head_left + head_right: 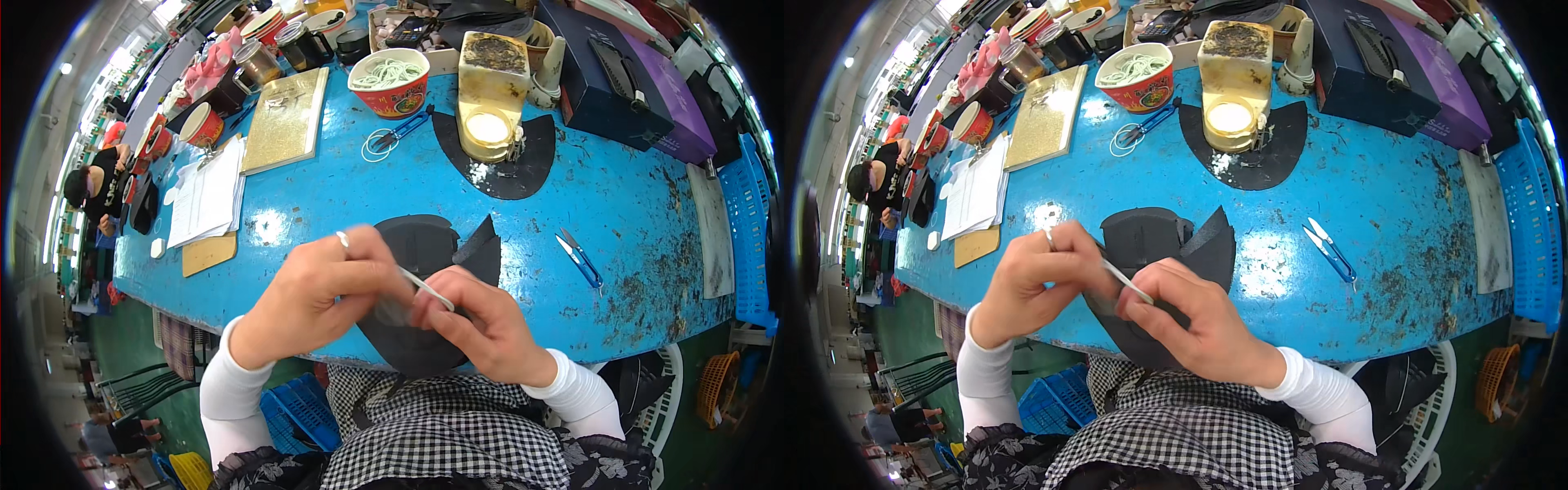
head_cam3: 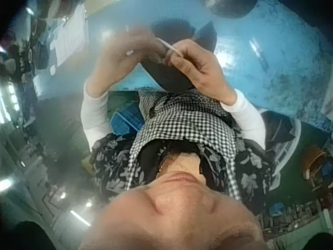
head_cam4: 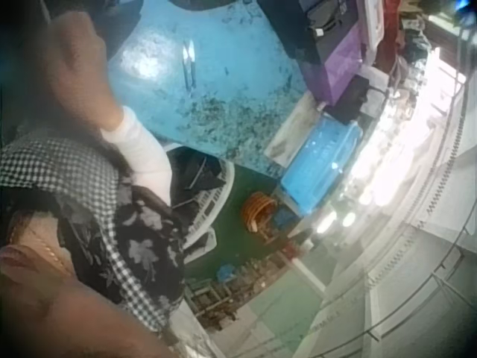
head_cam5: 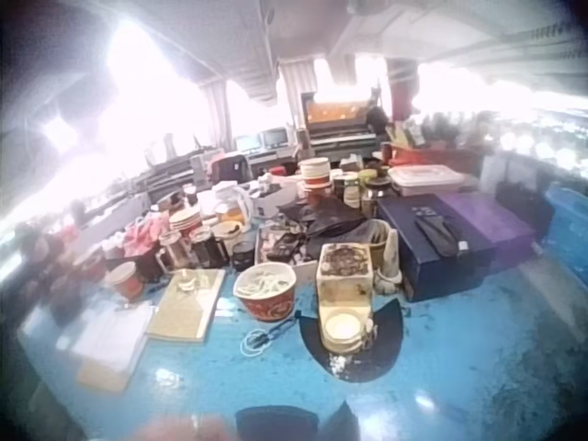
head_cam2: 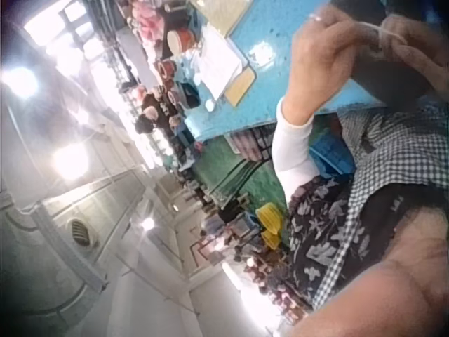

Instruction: The person trims excess material and threads from shoe uppers using nippers, then stacks the trimmed components.

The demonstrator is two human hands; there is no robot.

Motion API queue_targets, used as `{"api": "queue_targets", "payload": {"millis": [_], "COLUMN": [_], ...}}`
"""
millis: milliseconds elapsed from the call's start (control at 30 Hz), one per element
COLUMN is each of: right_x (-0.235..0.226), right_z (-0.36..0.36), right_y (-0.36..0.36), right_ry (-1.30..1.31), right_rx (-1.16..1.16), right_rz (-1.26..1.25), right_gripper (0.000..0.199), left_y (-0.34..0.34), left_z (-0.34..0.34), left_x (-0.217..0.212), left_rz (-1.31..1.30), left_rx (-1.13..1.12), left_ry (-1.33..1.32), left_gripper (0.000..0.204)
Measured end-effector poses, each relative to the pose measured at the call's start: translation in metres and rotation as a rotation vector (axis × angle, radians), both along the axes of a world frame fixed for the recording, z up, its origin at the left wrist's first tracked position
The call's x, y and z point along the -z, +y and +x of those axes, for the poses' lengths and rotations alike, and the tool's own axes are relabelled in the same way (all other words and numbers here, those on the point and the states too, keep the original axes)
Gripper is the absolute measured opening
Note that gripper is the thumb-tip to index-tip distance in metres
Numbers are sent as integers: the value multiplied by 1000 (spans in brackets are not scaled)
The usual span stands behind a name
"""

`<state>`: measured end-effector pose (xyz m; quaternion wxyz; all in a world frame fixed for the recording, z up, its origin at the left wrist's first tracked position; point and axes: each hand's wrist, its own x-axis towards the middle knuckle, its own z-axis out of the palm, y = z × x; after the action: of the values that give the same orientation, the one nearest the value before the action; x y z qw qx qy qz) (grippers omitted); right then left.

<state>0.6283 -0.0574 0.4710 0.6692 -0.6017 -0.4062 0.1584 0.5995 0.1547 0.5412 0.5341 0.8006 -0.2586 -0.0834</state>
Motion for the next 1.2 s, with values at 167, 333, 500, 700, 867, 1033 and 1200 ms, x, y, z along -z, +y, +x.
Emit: {"api": "queue_targets", "payload": {"millis": [167,333,500,700,867,1033,1200], "right_x": [7,12,33,46,50,52,49], "right_z": [-30,-54,-49,-44,-45,-43,-52], "right_y": [22,23,35,39,45,41,27], "right_ry": [-510,67,471,405,385,289,244], "right_rx": [33,-108,-38,35,123,136,5], "right_rz": [216,201,74,41,74,46,-25], "right_gripper": [7,8,16,15,14,12,16], "left_y": [-10,9,-7,13,13,2,18], "left_z": [-18,-13,14,54,78,82,32], "left_x": [27,40,56,89,73,60,51], "left_rz": [624,-552,-15,412,777,920,246], "left_rx": [-425,-187,-470,-259,-178,-189,-101], "left_ry": [-381,429,-115,195,429,682,453], "left_gripper": [41,47,88,89,87,81,62]}}
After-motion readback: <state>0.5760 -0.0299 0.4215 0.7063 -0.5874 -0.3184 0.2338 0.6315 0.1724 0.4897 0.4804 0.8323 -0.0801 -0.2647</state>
